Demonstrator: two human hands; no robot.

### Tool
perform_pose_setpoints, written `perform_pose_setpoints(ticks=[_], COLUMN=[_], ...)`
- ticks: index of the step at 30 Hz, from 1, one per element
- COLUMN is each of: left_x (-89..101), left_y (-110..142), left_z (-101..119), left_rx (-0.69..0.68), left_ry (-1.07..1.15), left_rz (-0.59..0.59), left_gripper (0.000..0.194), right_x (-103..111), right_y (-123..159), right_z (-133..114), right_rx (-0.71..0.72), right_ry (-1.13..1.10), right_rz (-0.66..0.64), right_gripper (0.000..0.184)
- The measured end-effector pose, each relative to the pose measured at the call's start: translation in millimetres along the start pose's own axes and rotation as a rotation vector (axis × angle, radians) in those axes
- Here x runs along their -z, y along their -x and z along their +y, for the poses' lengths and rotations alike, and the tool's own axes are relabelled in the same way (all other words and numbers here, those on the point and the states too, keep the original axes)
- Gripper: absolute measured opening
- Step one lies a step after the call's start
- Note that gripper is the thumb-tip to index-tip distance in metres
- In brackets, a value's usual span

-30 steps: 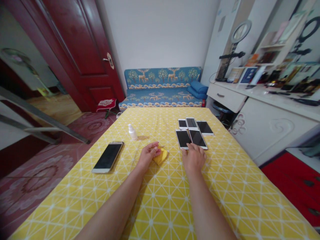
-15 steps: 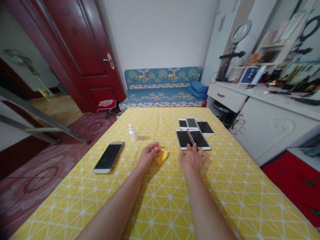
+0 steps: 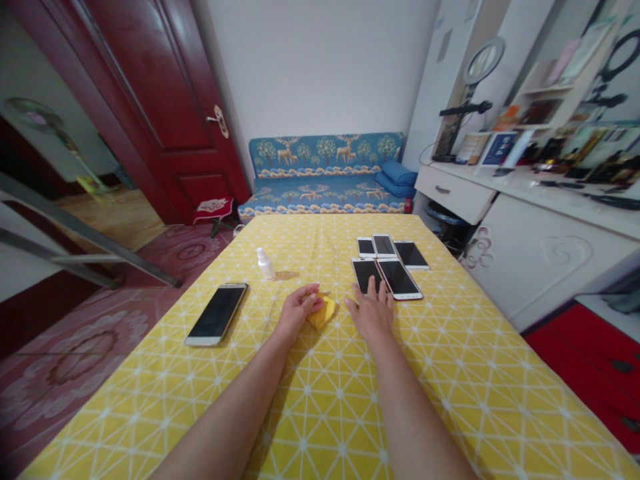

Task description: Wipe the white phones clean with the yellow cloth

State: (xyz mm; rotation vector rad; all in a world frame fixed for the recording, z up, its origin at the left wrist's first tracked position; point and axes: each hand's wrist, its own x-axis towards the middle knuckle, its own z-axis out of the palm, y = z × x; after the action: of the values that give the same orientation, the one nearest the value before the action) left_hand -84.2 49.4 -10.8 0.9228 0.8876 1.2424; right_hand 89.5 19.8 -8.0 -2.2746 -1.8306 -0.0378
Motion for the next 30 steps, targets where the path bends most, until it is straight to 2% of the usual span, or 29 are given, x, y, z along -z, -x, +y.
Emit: perform_pose_setpoints(ticks=[5, 9, 11, 13, 16, 18, 21, 24, 25, 26, 28, 29, 30], left_x=[0.2, 0.0, -0.6, -1.1, -1.5, -1.3, -1.1, -1.3, -1.4, -1.4, -1.2, -1.0, -0.7], left_y=[0.8, 2.2, 2.2, 1.3, -0.5, -1.4, -1.9, -1.9, -2.0, -2.0, -2.0, -2.0, -2.0], left_z=[0.2, 1.8, 2.2, 2.0, 0.6, -0.5, -1.4, -1.4, -1.3, -1.1, -0.8, -0.7, -0.7], left_rx=[0.000, -0.004, 0.000, 0.011, 0.022, 0.018, 0.004, -0.009, -0.016, -0.023, -0.031, -0.033, -0.034], left_ry=[-0.001, 0.007, 0.004, -0.002, -0.008, -0.001, 0.013, -0.006, -0.018, -0.027, -0.033, -0.031, -0.027], left_rz=[-0.007, -0.006, 0.002, 0.010, 0.016, 0.011, 0.005, 0.000, -0.006, -0.012, -0.018, -0.019, -0.019], left_gripper=[0.022, 0.022, 0.020, 0.018, 0.017, 0.017, 0.019, 0.019, 0.020, 0.020, 0.020, 0.021, 0.021], right_x=[-0.9, 2.5, 4.8, 6.1, 4.9, 3.7, 9.4, 30.8, 40.4, 50.0, 66.4, 71.8, 75.2], right_y=[3.4, 4.1, 3.2, 1.6, -1.9, -4.6, -4.2, 17.0, 31.8, 50.9, 99.6, 127.0, 154.5], right_z=[-12.9, -6.4, 5.2, 19.2, 36.8, 43.0, 40.2, 21.8, 13.8, 6.2, -4.2, -5.5, -3.8], right_rx=[-0.073, -0.104, -0.207, -0.373, -0.532, -0.539, -0.502, -0.350, -0.303, -0.243, -0.084, 0.004, 0.051], right_ry=[0.036, -0.047, -0.103, -0.147, -0.194, -0.224, -0.340, -0.671, -0.834, -0.990, -1.159, -1.159, -1.115], right_rz=[0.007, 0.094, 0.224, 0.345, 0.328, 0.313, 0.420, 0.512, 0.488, 0.359, -0.077, -0.332, -0.534], right_gripper=[0.060, 0.053, 0.051, 0.056, 0.067, 0.068, 0.066, 0.062, 0.059, 0.055, 0.044, 0.038, 0.031])
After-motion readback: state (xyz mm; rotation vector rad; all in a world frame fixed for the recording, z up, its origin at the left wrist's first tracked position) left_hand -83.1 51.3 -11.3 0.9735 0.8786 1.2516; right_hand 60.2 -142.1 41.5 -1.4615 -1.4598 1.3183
